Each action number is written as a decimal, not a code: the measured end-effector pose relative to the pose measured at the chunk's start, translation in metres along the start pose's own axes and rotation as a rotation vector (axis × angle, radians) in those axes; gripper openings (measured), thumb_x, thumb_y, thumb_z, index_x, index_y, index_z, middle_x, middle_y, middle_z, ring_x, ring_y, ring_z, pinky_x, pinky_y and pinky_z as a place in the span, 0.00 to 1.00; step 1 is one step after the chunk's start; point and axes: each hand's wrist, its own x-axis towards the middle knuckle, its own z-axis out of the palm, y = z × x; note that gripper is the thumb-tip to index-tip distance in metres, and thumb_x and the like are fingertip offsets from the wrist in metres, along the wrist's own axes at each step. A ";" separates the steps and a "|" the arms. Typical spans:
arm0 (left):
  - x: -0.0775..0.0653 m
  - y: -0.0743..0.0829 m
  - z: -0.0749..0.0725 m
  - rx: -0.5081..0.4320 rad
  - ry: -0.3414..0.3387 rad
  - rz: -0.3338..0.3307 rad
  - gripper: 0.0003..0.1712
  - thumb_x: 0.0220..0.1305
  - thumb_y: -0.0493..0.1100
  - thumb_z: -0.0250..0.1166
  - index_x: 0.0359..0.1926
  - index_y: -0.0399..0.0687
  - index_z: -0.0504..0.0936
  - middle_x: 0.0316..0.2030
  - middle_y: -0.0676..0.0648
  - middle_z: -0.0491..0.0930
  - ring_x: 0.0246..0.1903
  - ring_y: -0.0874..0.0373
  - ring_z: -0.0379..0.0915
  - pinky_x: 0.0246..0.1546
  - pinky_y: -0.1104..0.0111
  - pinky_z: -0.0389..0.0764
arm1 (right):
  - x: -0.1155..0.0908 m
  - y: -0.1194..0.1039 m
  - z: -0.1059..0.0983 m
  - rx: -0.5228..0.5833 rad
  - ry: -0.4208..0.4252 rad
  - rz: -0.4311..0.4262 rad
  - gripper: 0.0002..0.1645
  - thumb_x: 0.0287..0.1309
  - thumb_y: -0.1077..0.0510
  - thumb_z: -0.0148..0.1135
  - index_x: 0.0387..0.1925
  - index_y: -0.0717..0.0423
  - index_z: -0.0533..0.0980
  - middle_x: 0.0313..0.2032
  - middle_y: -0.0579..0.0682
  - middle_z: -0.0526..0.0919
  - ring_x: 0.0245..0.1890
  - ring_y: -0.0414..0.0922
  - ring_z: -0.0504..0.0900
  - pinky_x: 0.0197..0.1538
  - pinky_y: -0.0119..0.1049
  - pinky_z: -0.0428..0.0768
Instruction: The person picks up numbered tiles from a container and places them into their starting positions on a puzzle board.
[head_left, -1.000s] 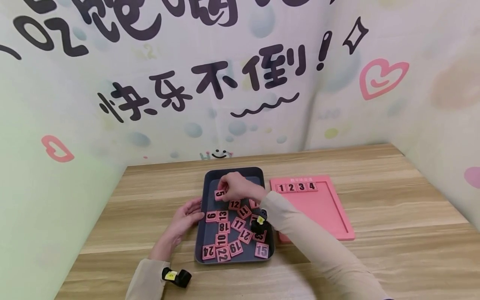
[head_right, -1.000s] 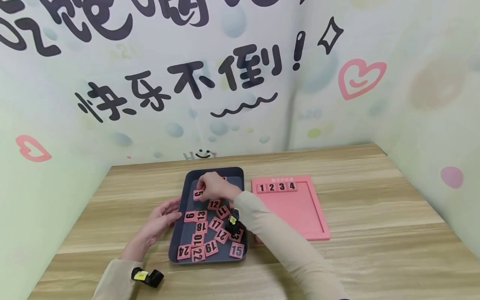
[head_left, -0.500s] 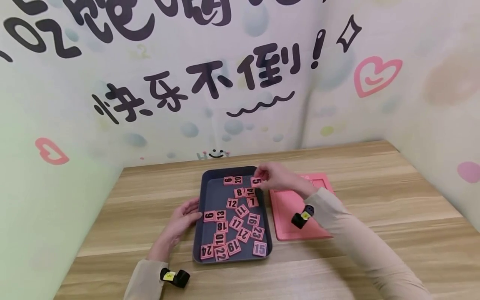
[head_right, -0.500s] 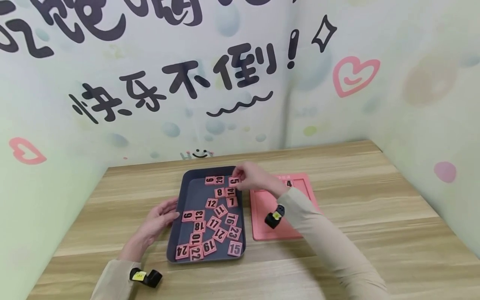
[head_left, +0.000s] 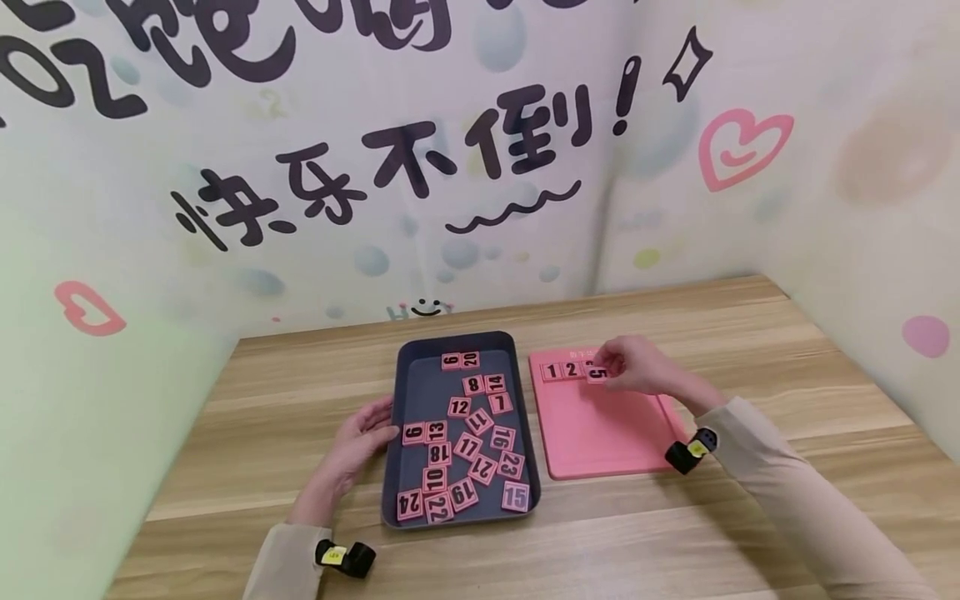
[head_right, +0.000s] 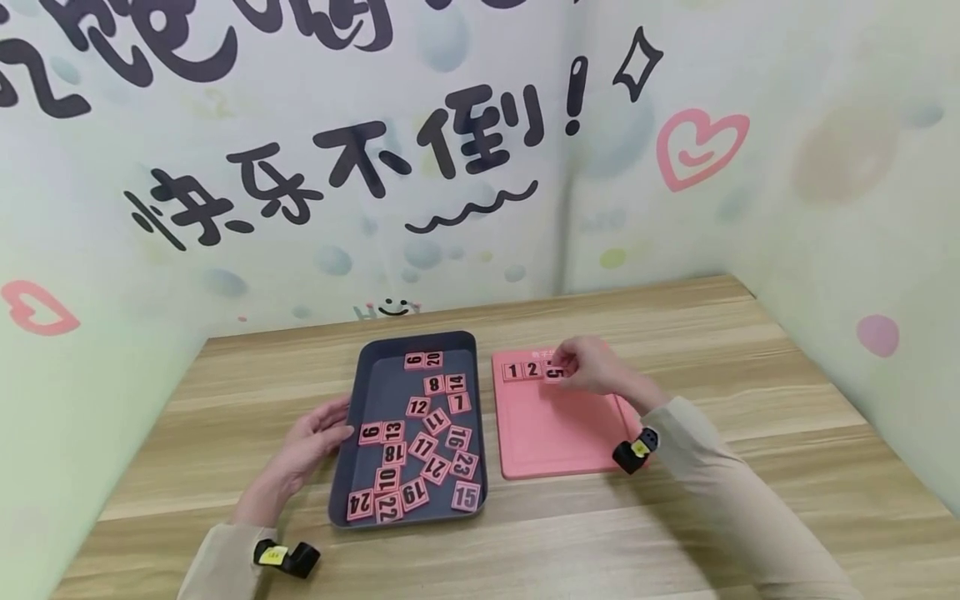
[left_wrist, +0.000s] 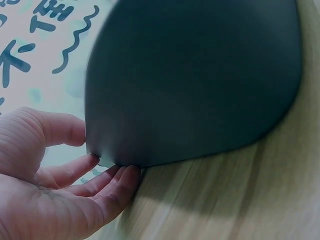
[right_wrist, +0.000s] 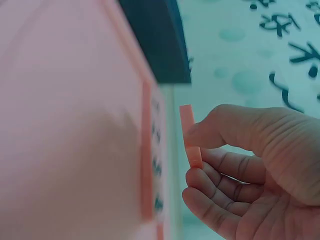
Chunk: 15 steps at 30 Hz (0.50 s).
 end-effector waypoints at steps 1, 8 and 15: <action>0.000 0.000 0.000 -0.001 0.000 0.000 0.32 0.58 0.26 0.54 0.65 0.29 0.60 0.61 0.29 0.63 0.61 0.40 0.61 0.52 0.70 0.72 | -0.003 0.005 -0.001 -0.003 0.003 0.005 0.14 0.39 0.70 0.68 0.34 0.69 0.78 0.28 0.52 0.80 0.29 0.44 0.76 0.34 0.35 0.77; -0.001 0.000 0.000 -0.003 -0.001 0.001 0.32 0.58 0.25 0.54 0.65 0.29 0.60 0.62 0.28 0.63 0.61 0.40 0.60 0.48 0.76 0.72 | -0.018 0.029 -0.012 -0.018 -0.024 0.059 0.14 0.38 0.69 0.69 0.33 0.68 0.78 0.26 0.50 0.80 0.28 0.43 0.76 0.32 0.33 0.77; 0.000 0.000 0.000 -0.009 -0.003 -0.001 0.32 0.58 0.26 0.54 0.65 0.29 0.60 0.62 0.29 0.63 0.61 0.40 0.61 0.47 0.76 0.72 | -0.020 0.040 -0.013 -0.046 -0.076 0.047 0.13 0.38 0.69 0.70 0.31 0.65 0.78 0.24 0.47 0.78 0.26 0.40 0.75 0.30 0.31 0.76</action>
